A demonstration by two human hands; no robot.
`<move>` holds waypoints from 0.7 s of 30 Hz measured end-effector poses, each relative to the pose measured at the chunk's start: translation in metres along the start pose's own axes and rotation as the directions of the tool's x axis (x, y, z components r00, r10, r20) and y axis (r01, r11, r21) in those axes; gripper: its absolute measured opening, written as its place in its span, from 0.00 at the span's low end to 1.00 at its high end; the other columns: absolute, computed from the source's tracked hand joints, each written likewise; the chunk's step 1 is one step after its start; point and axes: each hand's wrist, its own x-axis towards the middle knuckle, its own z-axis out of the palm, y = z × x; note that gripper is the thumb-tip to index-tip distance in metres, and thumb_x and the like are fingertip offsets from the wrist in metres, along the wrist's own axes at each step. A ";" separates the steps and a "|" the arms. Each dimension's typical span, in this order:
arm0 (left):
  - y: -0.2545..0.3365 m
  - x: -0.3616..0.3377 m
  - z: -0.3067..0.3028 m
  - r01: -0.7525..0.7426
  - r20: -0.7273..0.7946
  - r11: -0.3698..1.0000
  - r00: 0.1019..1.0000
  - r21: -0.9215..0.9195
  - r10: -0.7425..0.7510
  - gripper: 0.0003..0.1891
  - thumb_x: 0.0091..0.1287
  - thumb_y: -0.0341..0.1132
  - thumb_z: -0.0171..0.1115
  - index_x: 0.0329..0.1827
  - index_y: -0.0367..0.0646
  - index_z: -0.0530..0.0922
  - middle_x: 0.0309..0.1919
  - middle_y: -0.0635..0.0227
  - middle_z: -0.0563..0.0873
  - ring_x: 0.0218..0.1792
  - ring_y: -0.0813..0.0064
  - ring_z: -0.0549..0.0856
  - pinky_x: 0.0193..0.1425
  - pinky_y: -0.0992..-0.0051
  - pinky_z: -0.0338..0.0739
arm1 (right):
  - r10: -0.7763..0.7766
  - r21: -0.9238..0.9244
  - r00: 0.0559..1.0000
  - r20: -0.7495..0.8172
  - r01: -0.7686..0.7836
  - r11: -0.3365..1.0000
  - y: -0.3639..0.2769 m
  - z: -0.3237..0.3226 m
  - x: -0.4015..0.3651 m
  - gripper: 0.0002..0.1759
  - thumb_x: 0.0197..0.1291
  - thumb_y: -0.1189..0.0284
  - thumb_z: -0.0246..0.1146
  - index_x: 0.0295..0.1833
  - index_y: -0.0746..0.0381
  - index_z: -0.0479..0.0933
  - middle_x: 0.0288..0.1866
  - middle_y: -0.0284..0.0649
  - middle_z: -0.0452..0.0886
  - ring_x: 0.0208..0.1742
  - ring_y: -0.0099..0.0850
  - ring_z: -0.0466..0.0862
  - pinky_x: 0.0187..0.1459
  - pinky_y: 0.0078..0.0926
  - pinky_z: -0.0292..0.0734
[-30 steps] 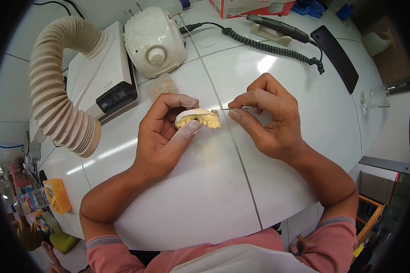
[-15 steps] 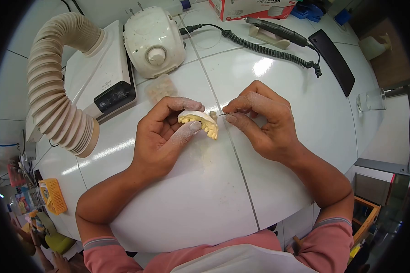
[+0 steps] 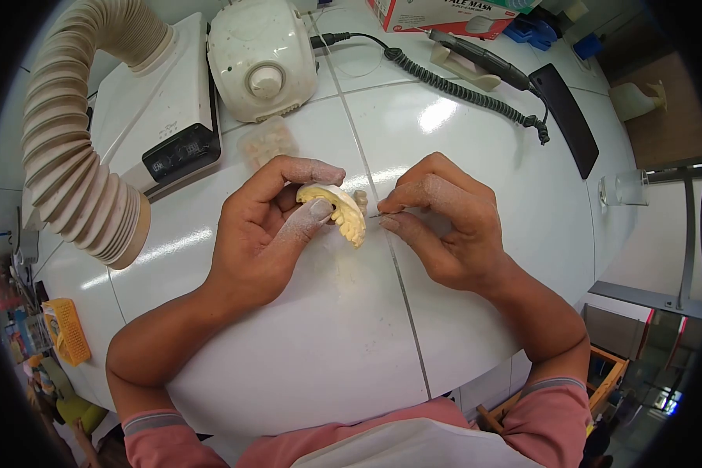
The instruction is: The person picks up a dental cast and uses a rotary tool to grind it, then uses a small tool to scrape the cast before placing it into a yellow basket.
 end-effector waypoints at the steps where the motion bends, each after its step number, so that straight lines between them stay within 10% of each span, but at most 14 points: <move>1: 0.001 0.000 -0.001 -0.001 0.005 1.000 1.000 0.020 0.000 0.14 0.83 0.23 0.60 0.68 0.33 0.77 0.65 0.59 0.83 0.66 0.73 0.86 0.73 0.68 0.82 | 0.003 -0.003 1.000 0.001 -0.003 1.000 0.000 0.000 0.000 0.10 0.59 0.84 0.77 0.46 0.63 0.88 0.41 0.40 0.84 0.40 0.36 0.87 0.40 0.33 0.83; 21: -0.008 0.002 -0.004 -0.115 0.042 0.993 0.993 -0.005 0.115 0.10 0.81 0.22 0.59 0.62 0.38 0.76 0.63 0.59 0.78 0.65 0.72 0.83 0.76 0.64 0.76 | -0.028 0.014 0.999 0.020 0.028 1.000 0.001 0.004 -0.001 0.10 0.59 0.85 0.76 0.44 0.63 0.87 0.39 0.39 0.84 0.40 0.35 0.83 0.41 0.33 0.79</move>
